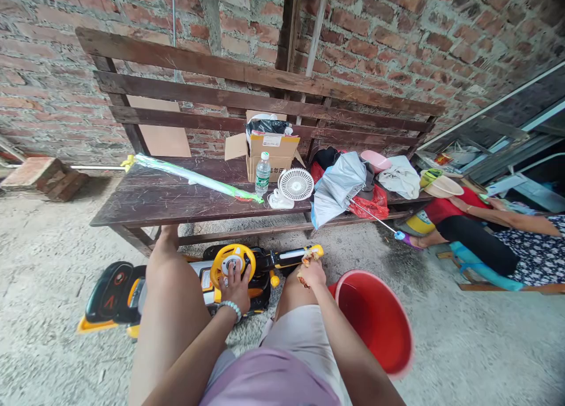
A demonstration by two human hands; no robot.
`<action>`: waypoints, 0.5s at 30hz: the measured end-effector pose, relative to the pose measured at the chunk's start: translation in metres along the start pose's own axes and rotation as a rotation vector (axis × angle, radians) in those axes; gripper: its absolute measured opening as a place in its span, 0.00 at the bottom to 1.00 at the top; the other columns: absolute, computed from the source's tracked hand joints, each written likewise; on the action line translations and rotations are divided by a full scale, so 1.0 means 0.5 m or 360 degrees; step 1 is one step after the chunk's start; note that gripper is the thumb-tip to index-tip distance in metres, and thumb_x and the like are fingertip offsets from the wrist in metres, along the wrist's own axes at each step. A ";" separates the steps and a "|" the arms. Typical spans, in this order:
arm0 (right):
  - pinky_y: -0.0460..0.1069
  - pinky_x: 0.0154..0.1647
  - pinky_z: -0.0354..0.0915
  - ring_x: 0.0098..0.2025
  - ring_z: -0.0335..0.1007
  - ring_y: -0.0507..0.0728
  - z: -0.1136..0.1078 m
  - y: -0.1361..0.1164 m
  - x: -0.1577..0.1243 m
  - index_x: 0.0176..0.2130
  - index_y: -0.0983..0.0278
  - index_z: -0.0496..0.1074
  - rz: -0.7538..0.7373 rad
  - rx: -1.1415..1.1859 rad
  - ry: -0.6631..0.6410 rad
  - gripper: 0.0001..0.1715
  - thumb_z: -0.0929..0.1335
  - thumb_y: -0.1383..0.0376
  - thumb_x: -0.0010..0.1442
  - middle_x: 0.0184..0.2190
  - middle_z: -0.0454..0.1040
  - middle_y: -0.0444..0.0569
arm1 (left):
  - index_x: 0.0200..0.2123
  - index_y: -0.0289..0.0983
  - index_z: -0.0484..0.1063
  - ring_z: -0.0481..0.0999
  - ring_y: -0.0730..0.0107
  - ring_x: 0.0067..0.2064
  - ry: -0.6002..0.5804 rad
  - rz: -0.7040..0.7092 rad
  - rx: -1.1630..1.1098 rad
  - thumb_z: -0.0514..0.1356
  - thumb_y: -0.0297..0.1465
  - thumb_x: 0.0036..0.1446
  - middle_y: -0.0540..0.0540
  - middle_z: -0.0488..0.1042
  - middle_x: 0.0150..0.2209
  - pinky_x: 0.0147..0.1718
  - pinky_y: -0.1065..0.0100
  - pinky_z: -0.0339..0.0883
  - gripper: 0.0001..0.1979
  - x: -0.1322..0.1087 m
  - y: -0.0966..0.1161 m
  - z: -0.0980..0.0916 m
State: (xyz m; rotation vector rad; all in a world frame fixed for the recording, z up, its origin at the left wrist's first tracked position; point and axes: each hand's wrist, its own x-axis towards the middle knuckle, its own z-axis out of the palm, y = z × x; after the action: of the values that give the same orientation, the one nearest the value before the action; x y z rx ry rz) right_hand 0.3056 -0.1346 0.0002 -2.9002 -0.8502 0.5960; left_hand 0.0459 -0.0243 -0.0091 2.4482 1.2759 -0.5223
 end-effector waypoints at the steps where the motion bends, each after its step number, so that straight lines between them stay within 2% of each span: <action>1: 0.54 0.60 0.71 0.61 0.77 0.66 0.011 -0.023 -0.008 0.64 0.66 0.75 -0.0030 -0.0064 -0.0007 0.27 0.65 0.64 0.69 0.69 0.70 0.65 | 0.81 0.44 0.44 0.30 0.41 0.82 0.0002 0.0000 -0.0002 0.59 0.25 0.60 0.39 0.28 0.82 0.75 0.33 0.43 0.49 -0.001 0.001 -0.001; 4: 0.57 0.61 0.70 0.66 0.71 0.68 0.039 -0.078 -0.045 0.70 0.65 0.70 -0.0117 -0.0344 -0.0068 0.33 0.65 0.67 0.68 0.78 0.55 0.64 | 0.81 0.45 0.44 0.30 0.41 0.82 0.0011 0.0000 -0.0003 0.59 0.24 0.60 0.40 0.29 0.82 0.75 0.32 0.42 0.49 -0.001 0.001 -0.002; 6: 0.56 0.60 0.70 0.67 0.70 0.67 0.048 -0.095 -0.072 0.74 0.63 0.65 -0.0201 -0.0428 -0.0142 0.38 0.65 0.70 0.67 0.80 0.51 0.61 | 0.81 0.45 0.44 0.31 0.41 0.82 0.0015 0.0001 -0.0002 0.59 0.25 0.60 0.40 0.30 0.82 0.75 0.32 0.43 0.49 0.000 0.001 0.000; 9: 0.54 0.60 0.69 0.65 0.71 0.67 0.052 -0.095 -0.099 0.78 0.61 0.56 -0.0374 -0.0394 -0.0183 0.45 0.67 0.67 0.67 0.78 0.54 0.63 | 0.81 0.45 0.44 0.32 0.40 0.82 0.0029 -0.0007 0.0006 0.60 0.27 0.61 0.39 0.31 0.83 0.74 0.31 0.43 0.48 0.002 0.001 0.003; 11: 0.54 0.58 0.70 0.63 0.73 0.66 0.048 -0.085 -0.100 0.80 0.57 0.51 -0.0391 -0.0384 -0.0200 0.49 0.68 0.65 0.67 0.74 0.59 0.63 | 0.81 0.45 0.44 0.32 0.41 0.82 0.0032 -0.0002 0.0009 0.60 0.27 0.61 0.39 0.31 0.83 0.74 0.31 0.43 0.48 0.003 -0.001 0.004; 15: 0.55 0.58 0.69 0.61 0.74 0.66 0.015 -0.052 -0.059 0.79 0.55 0.55 -0.0244 -0.0412 -0.0206 0.50 0.71 0.64 0.64 0.69 0.66 0.63 | 0.81 0.45 0.44 0.30 0.43 0.83 0.0016 0.0037 -0.0006 0.59 0.25 0.61 0.40 0.29 0.83 0.75 0.34 0.42 0.48 0.001 -0.005 0.004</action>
State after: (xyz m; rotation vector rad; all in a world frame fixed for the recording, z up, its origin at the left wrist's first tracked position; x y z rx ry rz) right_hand 0.2665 -0.1285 0.0077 -3.0067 -1.2402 0.7144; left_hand 0.0436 -0.0235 -0.0115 2.4622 1.2498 -0.5018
